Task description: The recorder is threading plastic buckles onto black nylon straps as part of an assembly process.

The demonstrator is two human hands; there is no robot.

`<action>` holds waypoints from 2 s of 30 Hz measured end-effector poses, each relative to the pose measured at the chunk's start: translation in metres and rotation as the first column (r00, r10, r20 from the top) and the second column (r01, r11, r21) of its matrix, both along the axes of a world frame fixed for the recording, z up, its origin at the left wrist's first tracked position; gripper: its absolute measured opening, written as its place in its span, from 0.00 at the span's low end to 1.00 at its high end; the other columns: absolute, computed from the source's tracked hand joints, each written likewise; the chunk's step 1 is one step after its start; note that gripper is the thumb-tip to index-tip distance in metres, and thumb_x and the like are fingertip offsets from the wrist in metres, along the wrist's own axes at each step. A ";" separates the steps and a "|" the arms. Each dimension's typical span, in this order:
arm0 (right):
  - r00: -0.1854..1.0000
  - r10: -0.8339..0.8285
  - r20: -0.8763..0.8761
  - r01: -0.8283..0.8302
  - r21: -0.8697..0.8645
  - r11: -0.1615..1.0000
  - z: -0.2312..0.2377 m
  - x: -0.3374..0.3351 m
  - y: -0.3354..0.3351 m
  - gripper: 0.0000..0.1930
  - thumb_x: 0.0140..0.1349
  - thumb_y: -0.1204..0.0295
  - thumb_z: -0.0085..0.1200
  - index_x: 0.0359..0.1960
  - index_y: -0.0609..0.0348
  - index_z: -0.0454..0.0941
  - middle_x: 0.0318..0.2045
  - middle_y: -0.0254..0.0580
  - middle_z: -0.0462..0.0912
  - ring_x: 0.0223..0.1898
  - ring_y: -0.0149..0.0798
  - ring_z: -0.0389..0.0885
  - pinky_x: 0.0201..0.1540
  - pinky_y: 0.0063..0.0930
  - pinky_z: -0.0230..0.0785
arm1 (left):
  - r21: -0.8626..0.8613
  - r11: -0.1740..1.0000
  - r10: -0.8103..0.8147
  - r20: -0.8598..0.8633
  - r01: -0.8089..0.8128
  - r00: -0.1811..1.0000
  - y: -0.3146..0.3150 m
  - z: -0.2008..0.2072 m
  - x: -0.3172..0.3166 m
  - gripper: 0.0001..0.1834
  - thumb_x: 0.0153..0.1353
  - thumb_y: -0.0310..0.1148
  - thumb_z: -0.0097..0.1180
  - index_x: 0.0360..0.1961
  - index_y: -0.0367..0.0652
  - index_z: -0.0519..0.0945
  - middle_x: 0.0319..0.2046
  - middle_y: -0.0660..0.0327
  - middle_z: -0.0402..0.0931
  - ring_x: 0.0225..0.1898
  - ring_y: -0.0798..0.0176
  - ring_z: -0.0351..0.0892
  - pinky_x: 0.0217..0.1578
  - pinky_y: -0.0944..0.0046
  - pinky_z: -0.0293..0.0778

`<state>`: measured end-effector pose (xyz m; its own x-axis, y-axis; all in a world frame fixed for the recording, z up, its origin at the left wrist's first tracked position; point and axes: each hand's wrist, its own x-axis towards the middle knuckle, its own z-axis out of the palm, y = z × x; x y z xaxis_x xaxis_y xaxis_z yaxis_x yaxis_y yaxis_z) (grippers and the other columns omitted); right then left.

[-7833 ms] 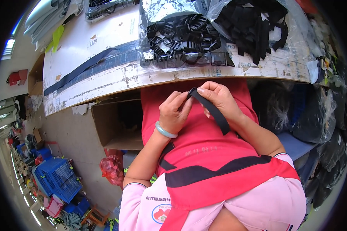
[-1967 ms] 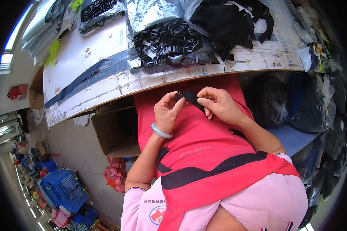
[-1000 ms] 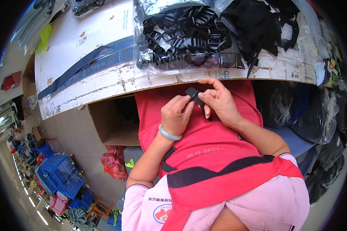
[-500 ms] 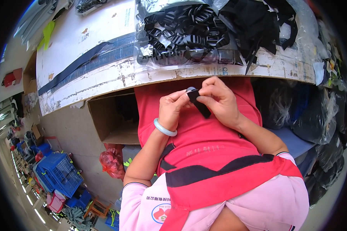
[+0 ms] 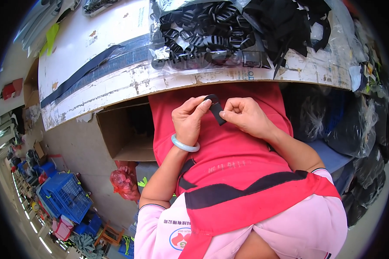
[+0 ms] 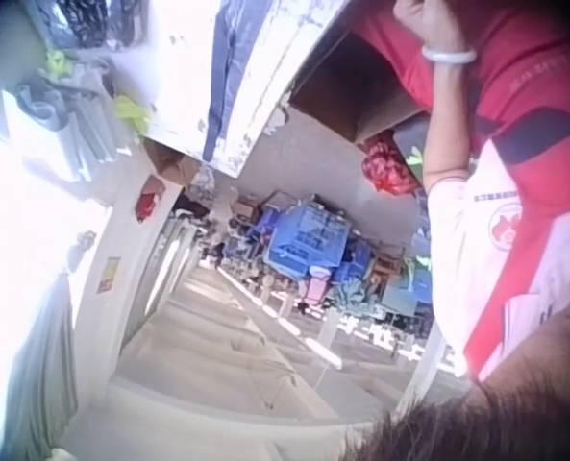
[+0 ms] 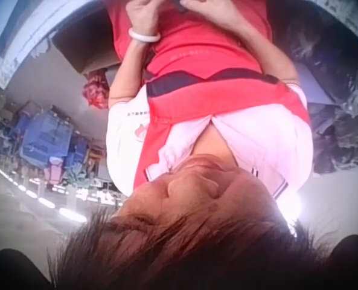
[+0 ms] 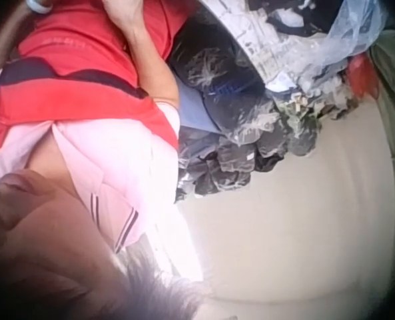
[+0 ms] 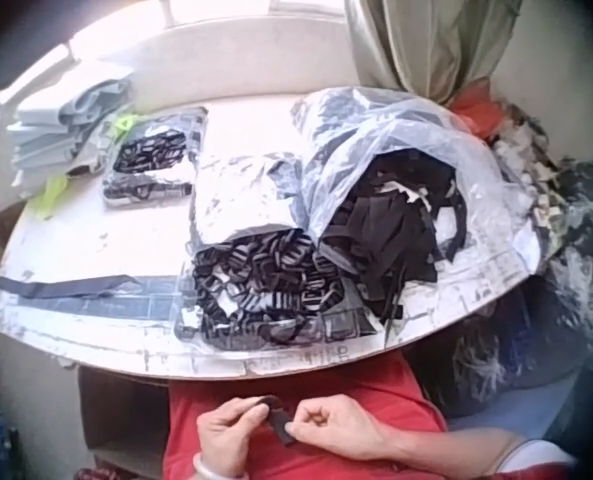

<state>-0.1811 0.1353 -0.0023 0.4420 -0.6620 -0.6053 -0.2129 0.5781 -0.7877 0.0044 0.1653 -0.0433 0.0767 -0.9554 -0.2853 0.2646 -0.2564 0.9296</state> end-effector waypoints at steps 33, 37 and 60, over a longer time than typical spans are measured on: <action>0.987 0.035 0.159 -0.037 0.010 0.999 -0.014 0.002 -0.013 0.10 0.66 0.66 0.58 0.33 0.61 0.79 0.20 0.28 0.77 0.19 0.19 0.72 0.22 0.14 0.66 | -0.293 0.895 -0.224 0.356 0.337 0.907 0.018 0.031 0.017 0.09 0.52 0.14 0.61 0.35 0.32 0.82 0.35 0.53 0.81 0.37 0.60 0.81 0.41 0.67 0.76; 0.985 0.015 0.173 -0.009 -0.035 0.999 -0.014 0.010 -0.014 0.09 0.66 0.67 0.58 0.35 0.61 0.79 0.24 0.28 0.76 0.22 0.20 0.72 0.24 0.16 0.67 | -0.089 0.891 -0.369 0.427 0.445 0.825 0.025 0.067 0.062 0.07 0.50 0.14 0.60 0.32 0.32 0.82 0.31 0.54 0.80 0.35 0.60 0.81 0.38 0.67 0.74; 0.945 0.305 -0.121 -0.328 -0.348 0.878 -0.039 0.011 0.003 0.09 0.64 0.70 0.55 0.39 0.64 0.79 0.29 0.45 0.83 0.31 0.35 0.80 0.38 0.29 0.72 | -0.149 0.889 0.098 0.986 0.433 0.138 -0.193 0.027 -0.032 0.35 0.55 0.47 0.65 0.62 0.47 0.69 0.53 0.47 0.71 0.56 0.43 0.69 0.53 0.51 0.70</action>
<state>-0.1701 0.1379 -0.0410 0.6342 -0.6698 -0.3861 -0.3911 0.1529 -0.9076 -0.0278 -0.0280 -0.0161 -0.1493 -0.9693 0.1951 -0.9024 0.2142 0.3738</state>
